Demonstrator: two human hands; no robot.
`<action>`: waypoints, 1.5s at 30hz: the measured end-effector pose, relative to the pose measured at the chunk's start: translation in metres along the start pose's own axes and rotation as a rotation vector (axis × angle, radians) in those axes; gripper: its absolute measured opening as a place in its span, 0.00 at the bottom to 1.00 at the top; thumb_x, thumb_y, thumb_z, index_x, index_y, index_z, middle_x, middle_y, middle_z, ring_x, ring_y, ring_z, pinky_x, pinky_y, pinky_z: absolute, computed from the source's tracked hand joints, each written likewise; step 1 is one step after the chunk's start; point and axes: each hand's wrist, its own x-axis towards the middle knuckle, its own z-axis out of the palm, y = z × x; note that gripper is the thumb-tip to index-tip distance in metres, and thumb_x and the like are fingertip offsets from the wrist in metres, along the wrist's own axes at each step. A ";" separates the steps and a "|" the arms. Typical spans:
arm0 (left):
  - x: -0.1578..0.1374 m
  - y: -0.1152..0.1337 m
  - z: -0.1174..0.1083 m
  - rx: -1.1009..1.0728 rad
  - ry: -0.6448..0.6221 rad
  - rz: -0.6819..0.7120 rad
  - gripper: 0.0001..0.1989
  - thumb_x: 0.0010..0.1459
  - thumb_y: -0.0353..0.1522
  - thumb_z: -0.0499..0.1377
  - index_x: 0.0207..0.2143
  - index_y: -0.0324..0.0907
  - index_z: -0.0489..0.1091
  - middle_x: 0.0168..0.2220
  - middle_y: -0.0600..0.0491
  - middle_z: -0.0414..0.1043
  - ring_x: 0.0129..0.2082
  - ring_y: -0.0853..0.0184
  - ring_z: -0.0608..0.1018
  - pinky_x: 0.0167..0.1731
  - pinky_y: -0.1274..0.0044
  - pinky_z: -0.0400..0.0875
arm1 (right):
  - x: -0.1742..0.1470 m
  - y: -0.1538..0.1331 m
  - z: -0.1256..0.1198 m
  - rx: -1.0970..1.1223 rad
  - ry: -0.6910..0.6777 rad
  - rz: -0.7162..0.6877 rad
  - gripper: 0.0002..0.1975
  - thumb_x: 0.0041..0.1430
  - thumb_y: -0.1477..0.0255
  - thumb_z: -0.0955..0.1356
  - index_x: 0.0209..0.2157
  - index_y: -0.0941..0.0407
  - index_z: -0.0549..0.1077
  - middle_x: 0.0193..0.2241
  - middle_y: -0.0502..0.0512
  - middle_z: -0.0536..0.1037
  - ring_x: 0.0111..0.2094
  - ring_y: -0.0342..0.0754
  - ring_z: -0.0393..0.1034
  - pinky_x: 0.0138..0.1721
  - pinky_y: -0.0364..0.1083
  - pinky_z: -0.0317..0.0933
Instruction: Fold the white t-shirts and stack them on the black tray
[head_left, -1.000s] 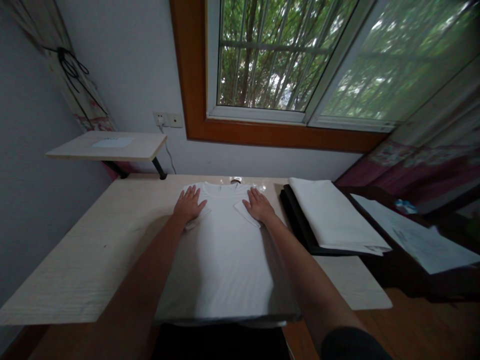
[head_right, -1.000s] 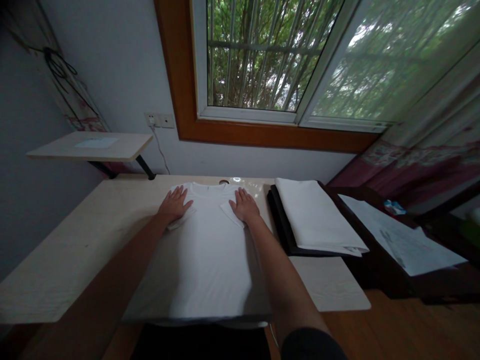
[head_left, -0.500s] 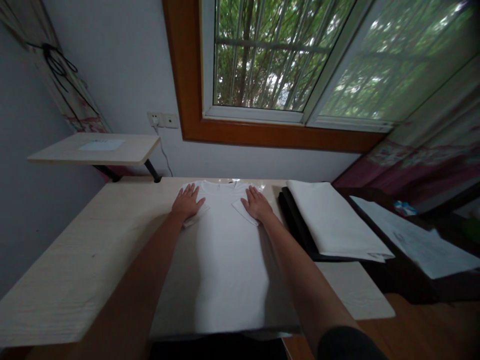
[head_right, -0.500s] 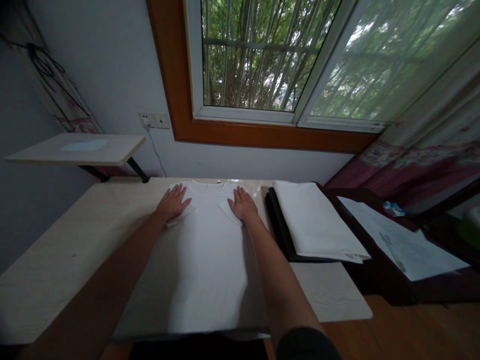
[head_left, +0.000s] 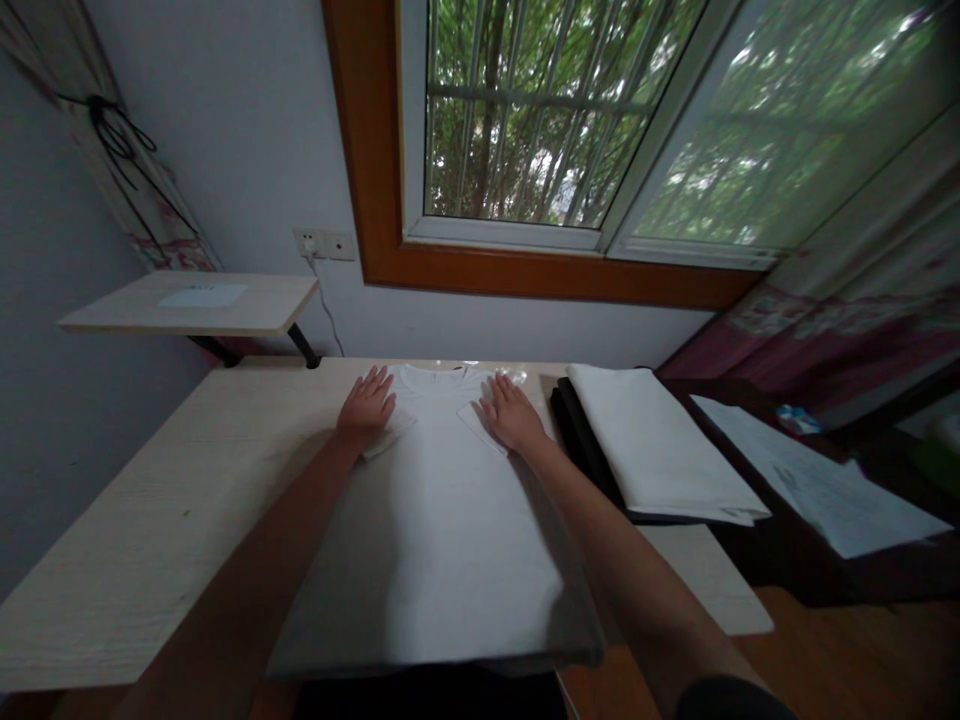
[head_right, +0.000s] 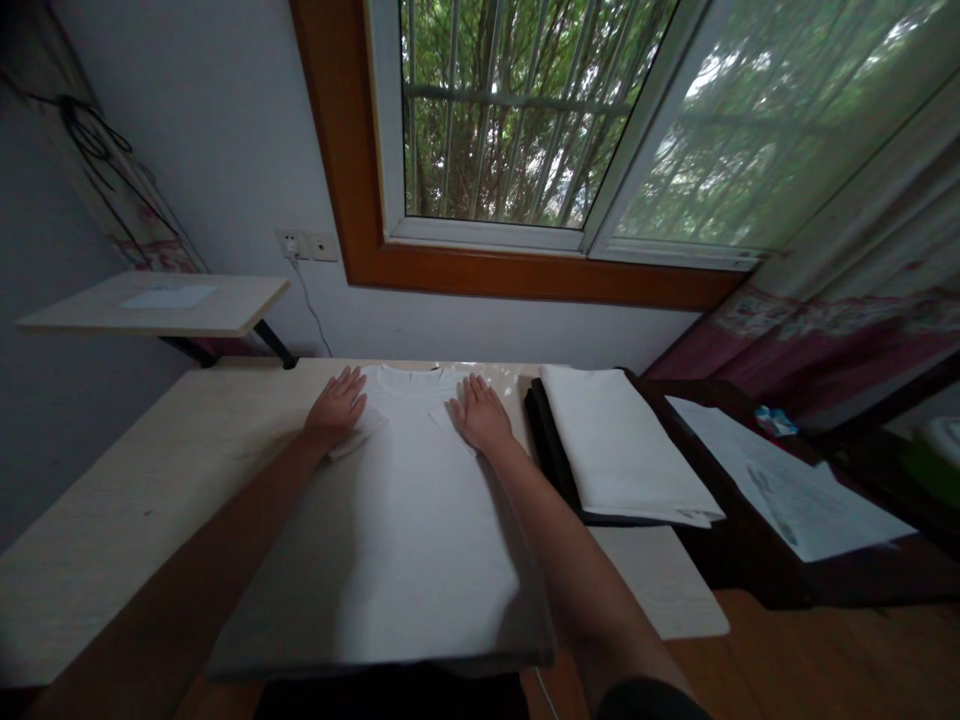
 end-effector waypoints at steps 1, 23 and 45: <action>-0.007 0.002 -0.003 0.004 -0.007 0.015 0.28 0.71 0.38 0.41 0.65 0.36 0.63 0.70 0.43 0.56 0.72 0.57 0.56 0.70 0.59 0.50 | -0.006 -0.003 -0.005 -0.005 0.008 -0.020 0.37 0.74 0.55 0.49 0.69 0.68 0.56 0.71 0.69 0.52 0.73 0.57 0.43 0.71 0.57 0.43; -0.116 -0.004 -0.028 0.081 -0.218 0.097 0.30 0.71 0.44 0.42 0.70 0.43 0.54 0.72 0.46 0.51 0.72 0.58 0.54 0.71 0.60 0.48 | -0.093 0.007 -0.006 -0.010 -0.163 -0.102 0.34 0.73 0.52 0.52 0.72 0.56 0.51 0.73 0.59 0.47 0.73 0.54 0.40 0.71 0.60 0.40; -0.092 -0.026 -0.024 0.132 -0.221 0.027 0.31 0.71 0.45 0.42 0.70 0.40 0.54 0.72 0.44 0.50 0.73 0.59 0.53 0.71 0.61 0.47 | -0.025 0.013 0.012 -0.011 -0.156 -0.152 0.34 0.73 0.53 0.52 0.72 0.56 0.52 0.73 0.58 0.47 0.73 0.54 0.41 0.71 0.60 0.39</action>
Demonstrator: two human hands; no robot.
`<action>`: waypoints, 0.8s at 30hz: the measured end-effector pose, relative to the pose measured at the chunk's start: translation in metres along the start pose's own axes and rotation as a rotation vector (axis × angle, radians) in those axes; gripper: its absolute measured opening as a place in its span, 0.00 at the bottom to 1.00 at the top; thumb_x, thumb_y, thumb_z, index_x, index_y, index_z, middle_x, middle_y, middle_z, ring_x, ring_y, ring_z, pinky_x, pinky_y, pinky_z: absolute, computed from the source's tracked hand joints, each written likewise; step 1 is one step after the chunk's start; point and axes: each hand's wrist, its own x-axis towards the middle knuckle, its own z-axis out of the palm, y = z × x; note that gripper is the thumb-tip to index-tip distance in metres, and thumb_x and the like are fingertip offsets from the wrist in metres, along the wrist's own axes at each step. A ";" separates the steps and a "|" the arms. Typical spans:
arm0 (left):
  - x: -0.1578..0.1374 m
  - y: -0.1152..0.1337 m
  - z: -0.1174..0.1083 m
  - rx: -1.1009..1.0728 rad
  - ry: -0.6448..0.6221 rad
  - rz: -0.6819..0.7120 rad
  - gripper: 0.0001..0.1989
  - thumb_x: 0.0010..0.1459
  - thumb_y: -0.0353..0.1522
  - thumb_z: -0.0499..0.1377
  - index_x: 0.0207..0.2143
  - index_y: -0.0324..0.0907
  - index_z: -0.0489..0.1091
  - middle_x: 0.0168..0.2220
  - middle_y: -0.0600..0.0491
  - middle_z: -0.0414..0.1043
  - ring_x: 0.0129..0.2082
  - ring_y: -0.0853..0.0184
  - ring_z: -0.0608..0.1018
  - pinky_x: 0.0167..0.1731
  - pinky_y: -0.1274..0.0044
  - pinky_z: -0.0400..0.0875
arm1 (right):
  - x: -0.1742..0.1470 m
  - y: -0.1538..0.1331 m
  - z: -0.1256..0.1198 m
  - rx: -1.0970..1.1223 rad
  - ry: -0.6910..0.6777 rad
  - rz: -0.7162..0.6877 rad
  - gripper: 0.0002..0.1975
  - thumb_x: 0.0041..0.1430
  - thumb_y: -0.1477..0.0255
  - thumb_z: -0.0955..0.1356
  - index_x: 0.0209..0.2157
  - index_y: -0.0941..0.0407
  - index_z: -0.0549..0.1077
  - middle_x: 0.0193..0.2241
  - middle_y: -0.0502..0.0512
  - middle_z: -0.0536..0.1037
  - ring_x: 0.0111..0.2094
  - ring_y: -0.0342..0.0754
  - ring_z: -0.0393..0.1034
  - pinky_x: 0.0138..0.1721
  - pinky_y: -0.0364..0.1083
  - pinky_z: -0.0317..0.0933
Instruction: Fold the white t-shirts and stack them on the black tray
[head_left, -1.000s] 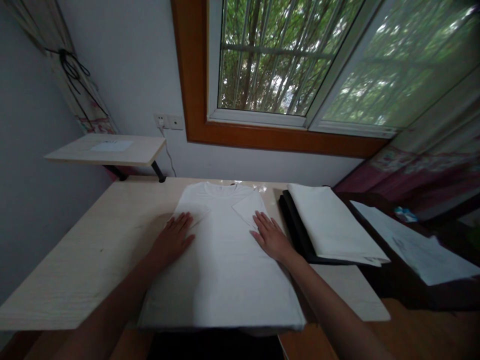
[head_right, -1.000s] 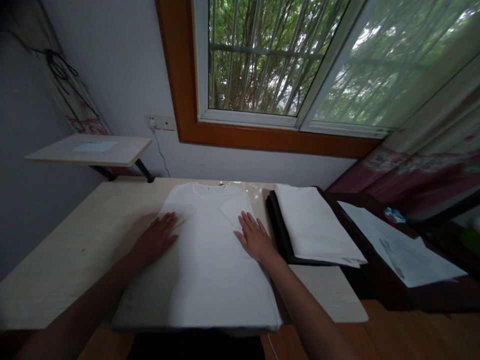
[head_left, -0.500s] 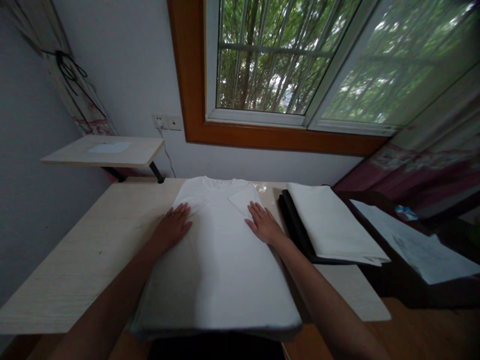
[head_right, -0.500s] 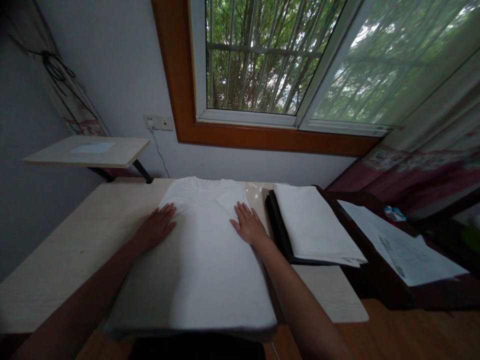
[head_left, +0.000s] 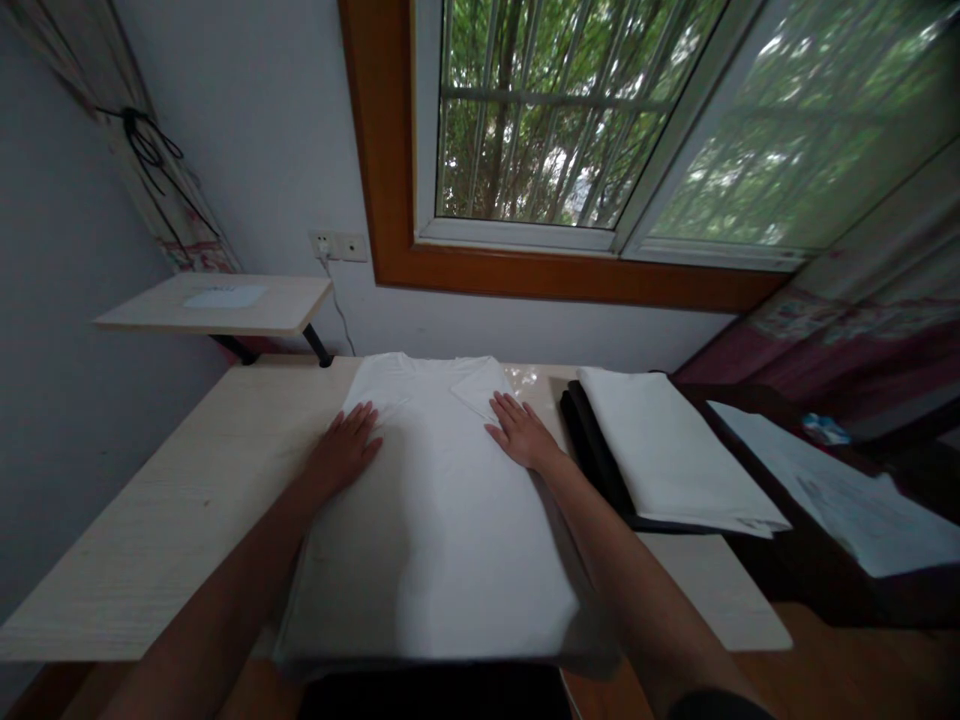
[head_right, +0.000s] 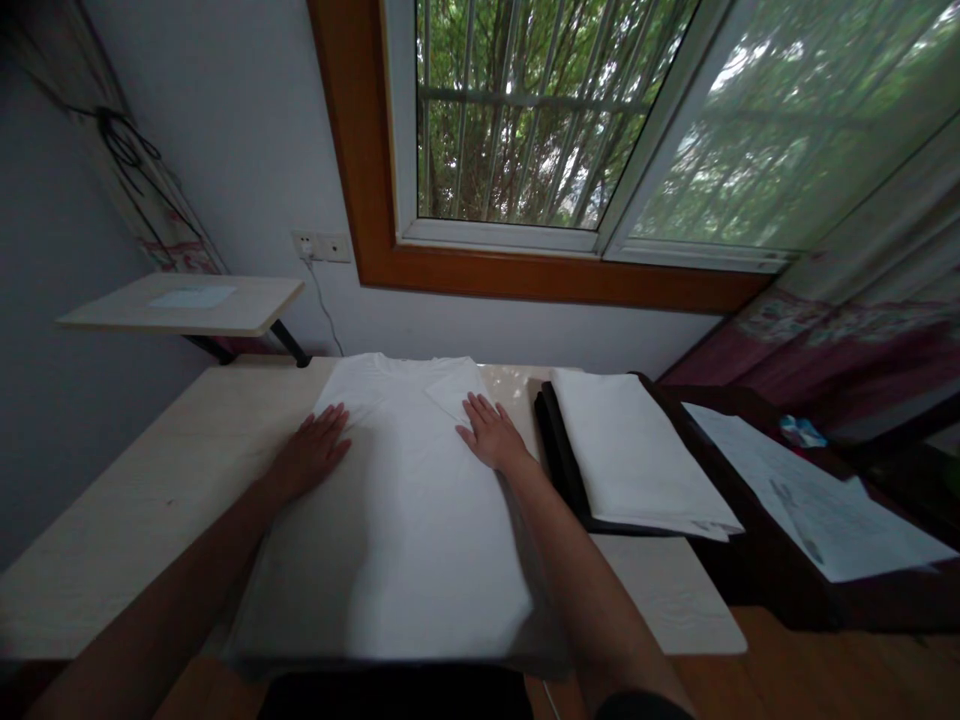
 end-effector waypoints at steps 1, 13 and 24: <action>0.004 -0.002 0.000 -0.002 -0.007 0.010 0.31 0.71 0.45 0.41 0.70 0.39 0.54 0.73 0.44 0.50 0.73 0.59 0.53 0.71 0.62 0.47 | 0.000 0.001 0.000 -0.001 0.002 0.013 0.34 0.73 0.53 0.52 0.72 0.56 0.52 0.73 0.58 0.47 0.73 0.54 0.41 0.71 0.60 0.38; 0.058 -0.011 0.010 -0.006 0.013 0.088 0.31 0.71 0.44 0.41 0.70 0.39 0.53 0.72 0.44 0.51 0.73 0.61 0.53 0.71 0.63 0.44 | 0.012 0.027 0.001 0.003 -0.027 0.116 0.35 0.72 0.52 0.51 0.72 0.56 0.52 0.73 0.58 0.48 0.73 0.54 0.40 0.71 0.60 0.38; 0.065 -0.013 0.006 -0.024 0.010 0.105 0.30 0.71 0.43 0.42 0.71 0.42 0.53 0.73 0.46 0.49 0.73 0.60 0.50 0.70 0.61 0.45 | 0.026 0.030 -0.004 0.001 -0.023 0.127 0.33 0.72 0.55 0.53 0.72 0.56 0.52 0.73 0.59 0.48 0.73 0.55 0.41 0.71 0.61 0.39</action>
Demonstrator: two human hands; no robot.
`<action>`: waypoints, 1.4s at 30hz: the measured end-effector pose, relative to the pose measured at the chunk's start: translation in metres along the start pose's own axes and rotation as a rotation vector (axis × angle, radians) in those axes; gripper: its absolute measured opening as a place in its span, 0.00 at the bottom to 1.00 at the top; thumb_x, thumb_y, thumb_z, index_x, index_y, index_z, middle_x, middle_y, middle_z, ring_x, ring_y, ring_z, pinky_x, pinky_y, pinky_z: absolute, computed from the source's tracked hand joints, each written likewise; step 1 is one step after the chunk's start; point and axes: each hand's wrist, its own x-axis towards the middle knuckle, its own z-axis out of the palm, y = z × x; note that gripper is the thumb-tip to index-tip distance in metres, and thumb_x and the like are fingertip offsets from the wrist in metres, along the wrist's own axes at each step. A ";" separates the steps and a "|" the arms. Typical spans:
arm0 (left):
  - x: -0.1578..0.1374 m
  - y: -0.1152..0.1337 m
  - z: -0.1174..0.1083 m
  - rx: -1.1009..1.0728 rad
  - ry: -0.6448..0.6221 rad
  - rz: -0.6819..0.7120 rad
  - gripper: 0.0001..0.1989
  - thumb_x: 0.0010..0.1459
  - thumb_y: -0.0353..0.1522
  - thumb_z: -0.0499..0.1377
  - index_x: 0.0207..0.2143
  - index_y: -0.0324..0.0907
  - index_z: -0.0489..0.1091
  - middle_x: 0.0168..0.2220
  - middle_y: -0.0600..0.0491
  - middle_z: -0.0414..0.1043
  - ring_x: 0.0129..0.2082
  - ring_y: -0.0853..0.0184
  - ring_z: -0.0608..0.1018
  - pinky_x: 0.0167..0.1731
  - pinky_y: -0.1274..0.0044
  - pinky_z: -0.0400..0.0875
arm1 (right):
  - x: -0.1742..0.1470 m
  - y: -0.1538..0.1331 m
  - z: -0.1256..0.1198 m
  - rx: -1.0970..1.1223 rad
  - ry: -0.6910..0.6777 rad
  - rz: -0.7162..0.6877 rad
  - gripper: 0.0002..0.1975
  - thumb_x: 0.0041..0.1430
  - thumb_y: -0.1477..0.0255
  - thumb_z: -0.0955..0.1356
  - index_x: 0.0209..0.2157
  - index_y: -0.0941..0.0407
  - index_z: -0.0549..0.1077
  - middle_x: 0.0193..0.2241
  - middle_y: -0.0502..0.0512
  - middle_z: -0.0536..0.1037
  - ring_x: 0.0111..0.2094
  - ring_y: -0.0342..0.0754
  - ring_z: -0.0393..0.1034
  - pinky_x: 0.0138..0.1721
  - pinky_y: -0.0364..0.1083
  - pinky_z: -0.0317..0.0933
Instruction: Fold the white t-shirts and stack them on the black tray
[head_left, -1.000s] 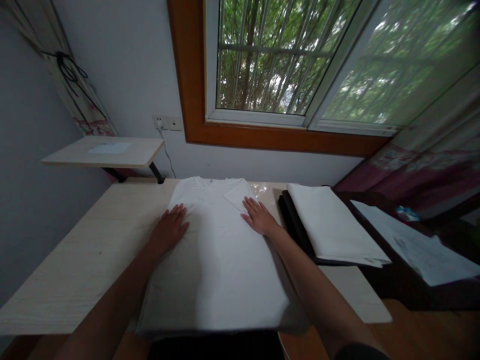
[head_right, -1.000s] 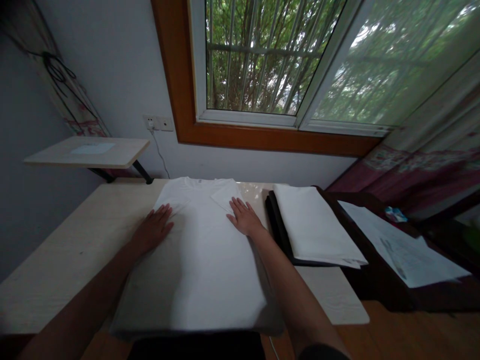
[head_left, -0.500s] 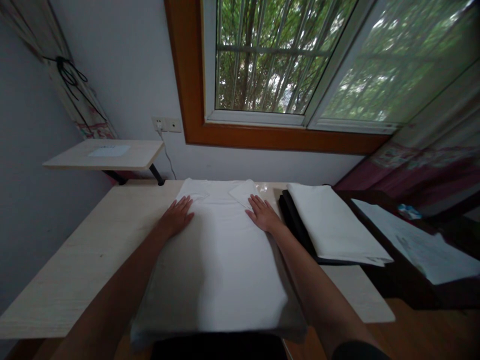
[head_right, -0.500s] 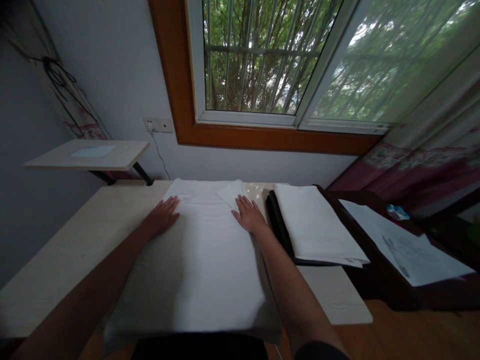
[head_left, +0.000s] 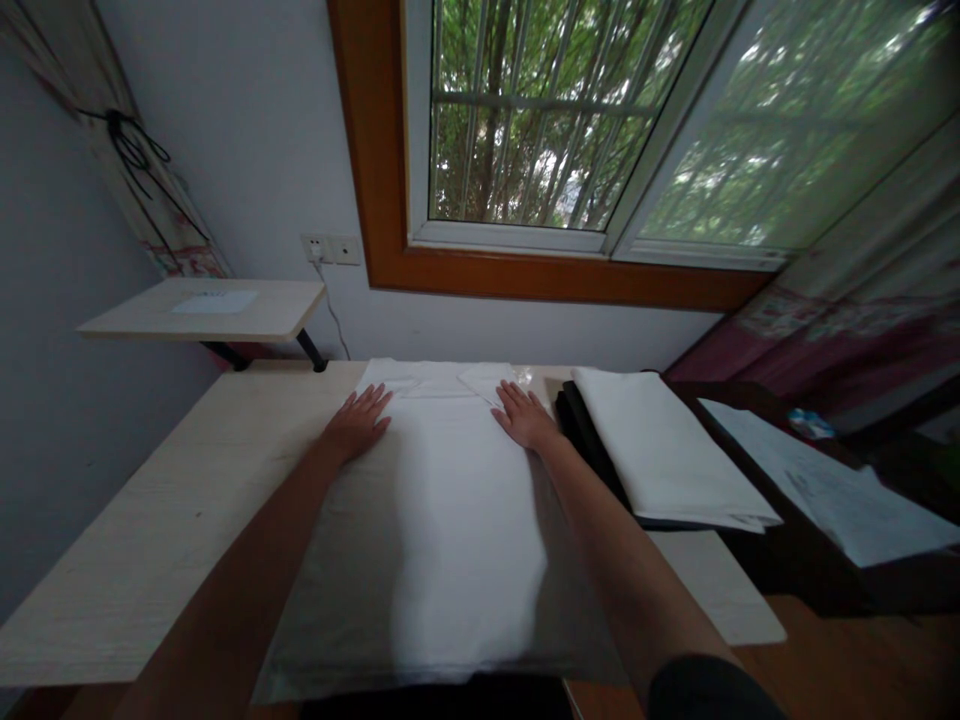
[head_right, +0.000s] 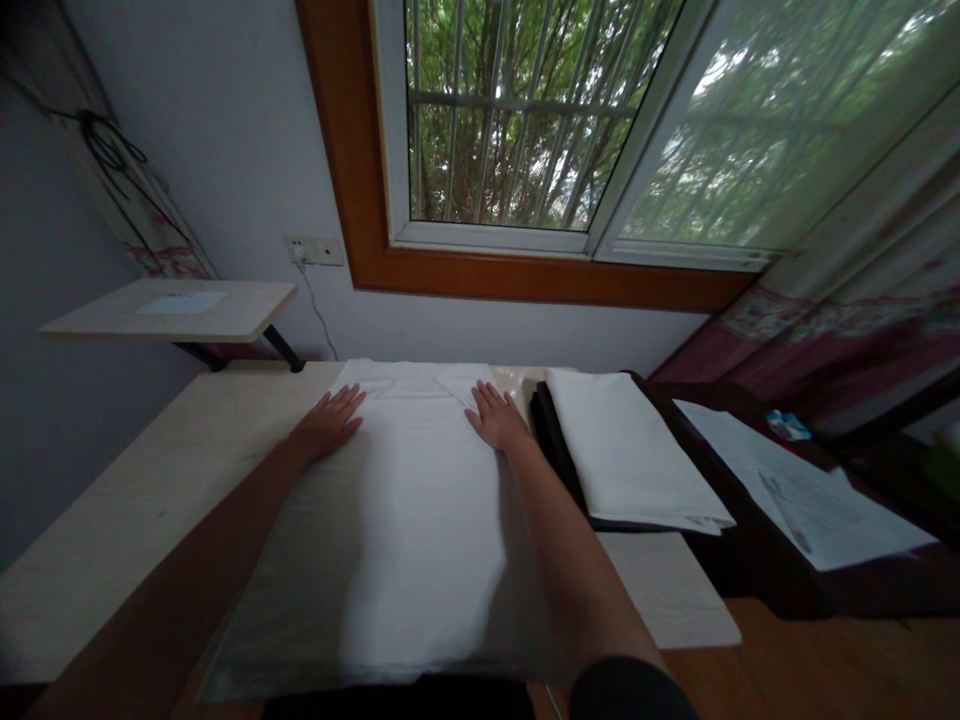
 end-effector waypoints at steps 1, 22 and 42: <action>-0.002 0.001 -0.002 -0.004 0.007 0.016 0.30 0.71 0.43 0.43 0.71 0.44 0.53 0.73 0.47 0.48 0.74 0.60 0.50 0.70 0.61 0.45 | -0.002 0.000 0.000 -0.003 0.015 -0.010 0.33 0.72 0.56 0.53 0.72 0.56 0.53 0.73 0.59 0.48 0.73 0.55 0.42 0.71 0.61 0.39; -0.138 -0.001 -0.022 -0.028 -0.060 0.167 0.28 0.70 0.45 0.47 0.71 0.56 0.52 0.73 0.54 0.49 0.72 0.55 0.54 0.70 0.53 0.45 | -0.143 -0.012 0.001 0.045 0.048 -0.026 0.31 0.73 0.55 0.56 0.70 0.55 0.57 0.72 0.57 0.51 0.73 0.60 0.40 0.70 0.64 0.44; -0.134 0.022 -0.060 -0.206 0.198 0.140 0.16 0.69 0.37 0.51 0.44 0.44 0.78 0.45 0.49 0.81 0.49 0.61 0.79 0.57 0.64 0.72 | -0.125 -0.060 -0.021 0.178 0.149 -0.166 0.25 0.71 0.62 0.61 0.65 0.56 0.66 0.68 0.63 0.62 0.69 0.57 0.55 0.68 0.61 0.52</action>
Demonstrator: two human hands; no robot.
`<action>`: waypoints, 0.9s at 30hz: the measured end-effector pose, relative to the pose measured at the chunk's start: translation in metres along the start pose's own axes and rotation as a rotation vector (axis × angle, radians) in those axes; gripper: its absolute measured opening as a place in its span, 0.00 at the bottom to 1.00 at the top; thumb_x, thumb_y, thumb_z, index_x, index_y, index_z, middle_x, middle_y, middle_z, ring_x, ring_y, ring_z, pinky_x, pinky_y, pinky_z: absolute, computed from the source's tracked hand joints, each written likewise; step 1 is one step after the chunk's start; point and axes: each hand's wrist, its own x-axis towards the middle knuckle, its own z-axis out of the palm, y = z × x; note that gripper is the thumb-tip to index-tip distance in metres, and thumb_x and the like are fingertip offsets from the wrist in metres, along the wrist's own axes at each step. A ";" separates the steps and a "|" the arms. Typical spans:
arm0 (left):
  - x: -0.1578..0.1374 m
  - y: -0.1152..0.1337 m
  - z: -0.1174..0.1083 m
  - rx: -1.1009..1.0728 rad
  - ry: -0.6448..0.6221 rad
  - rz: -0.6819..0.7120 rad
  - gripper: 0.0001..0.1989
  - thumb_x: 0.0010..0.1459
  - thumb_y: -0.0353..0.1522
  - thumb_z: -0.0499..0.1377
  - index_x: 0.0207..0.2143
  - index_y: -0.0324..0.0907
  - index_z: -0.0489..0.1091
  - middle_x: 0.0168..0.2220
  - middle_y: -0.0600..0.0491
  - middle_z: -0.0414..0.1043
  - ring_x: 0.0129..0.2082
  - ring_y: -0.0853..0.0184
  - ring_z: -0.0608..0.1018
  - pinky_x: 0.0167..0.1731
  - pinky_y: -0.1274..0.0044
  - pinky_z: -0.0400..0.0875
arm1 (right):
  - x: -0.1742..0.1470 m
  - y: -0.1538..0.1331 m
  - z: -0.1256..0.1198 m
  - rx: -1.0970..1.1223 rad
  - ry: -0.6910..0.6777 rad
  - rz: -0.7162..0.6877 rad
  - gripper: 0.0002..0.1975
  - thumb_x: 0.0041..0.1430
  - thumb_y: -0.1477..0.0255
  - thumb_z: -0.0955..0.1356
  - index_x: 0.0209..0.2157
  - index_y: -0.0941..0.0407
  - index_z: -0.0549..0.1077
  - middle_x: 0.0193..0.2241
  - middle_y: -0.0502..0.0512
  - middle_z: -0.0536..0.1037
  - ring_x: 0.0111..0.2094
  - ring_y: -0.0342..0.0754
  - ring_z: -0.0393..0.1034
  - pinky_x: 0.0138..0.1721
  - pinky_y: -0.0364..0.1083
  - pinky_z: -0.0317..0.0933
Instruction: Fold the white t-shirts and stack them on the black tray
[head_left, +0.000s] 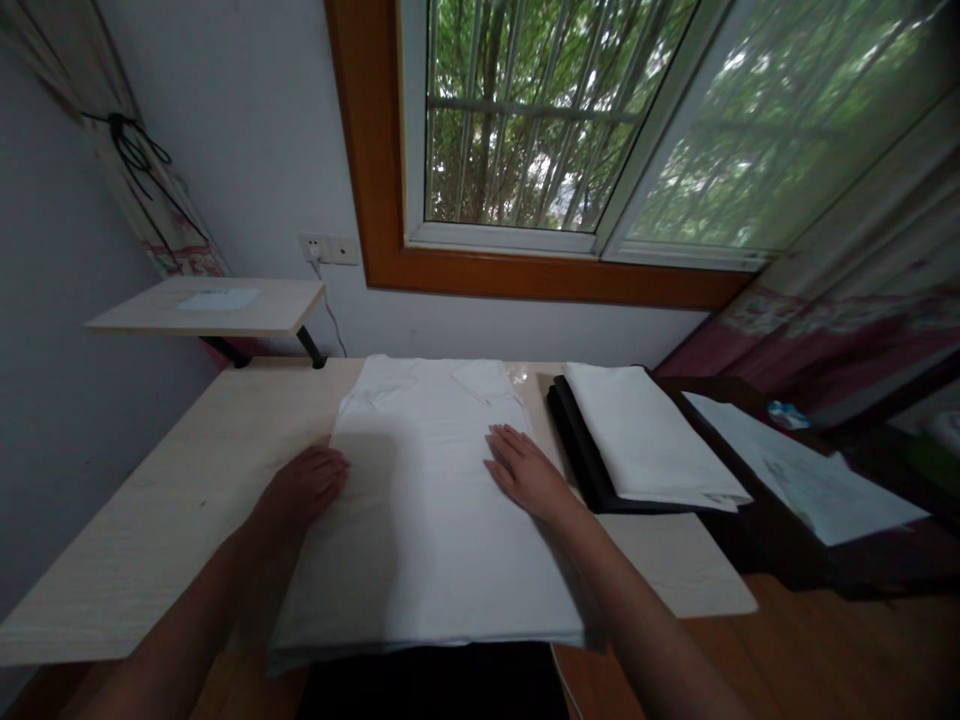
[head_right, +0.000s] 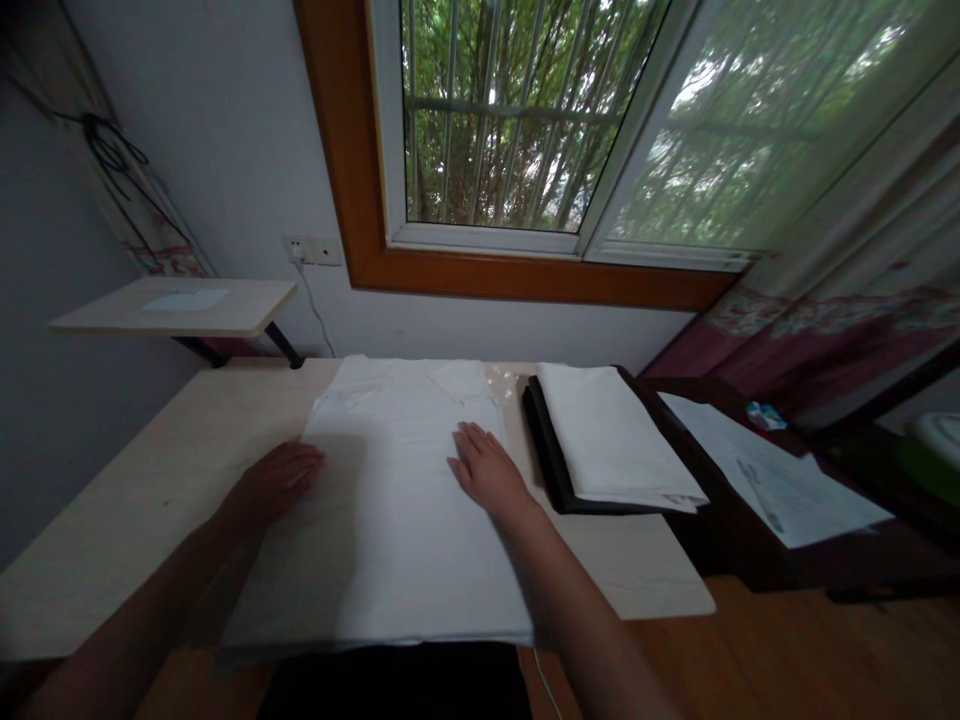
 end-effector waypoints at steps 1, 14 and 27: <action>0.010 0.009 0.006 0.002 0.005 -0.034 0.17 0.70 0.38 0.50 0.47 0.44 0.77 0.49 0.48 0.80 0.52 0.61 0.78 0.58 0.64 0.71 | 0.008 -0.007 0.004 -0.018 0.000 0.008 0.26 0.71 0.62 0.61 0.66 0.57 0.65 0.68 0.64 0.61 0.69 0.58 0.54 0.68 0.60 0.52; 0.051 0.043 0.077 0.263 -0.187 -0.308 0.31 0.71 0.45 0.42 0.70 0.41 0.55 0.73 0.45 0.47 0.73 0.54 0.52 0.69 0.54 0.47 | 0.041 -0.034 0.040 -0.156 -0.048 0.125 0.33 0.73 0.55 0.56 0.70 0.60 0.57 0.72 0.63 0.51 0.73 0.59 0.43 0.71 0.61 0.41; 0.080 0.020 0.067 0.219 -0.224 -0.283 0.31 0.71 0.44 0.42 0.69 0.39 0.56 0.73 0.43 0.48 0.73 0.53 0.52 0.68 0.54 0.48 | 0.073 -0.022 0.045 -0.134 -0.064 0.144 0.33 0.73 0.54 0.55 0.70 0.59 0.57 0.72 0.62 0.51 0.73 0.57 0.42 0.71 0.60 0.38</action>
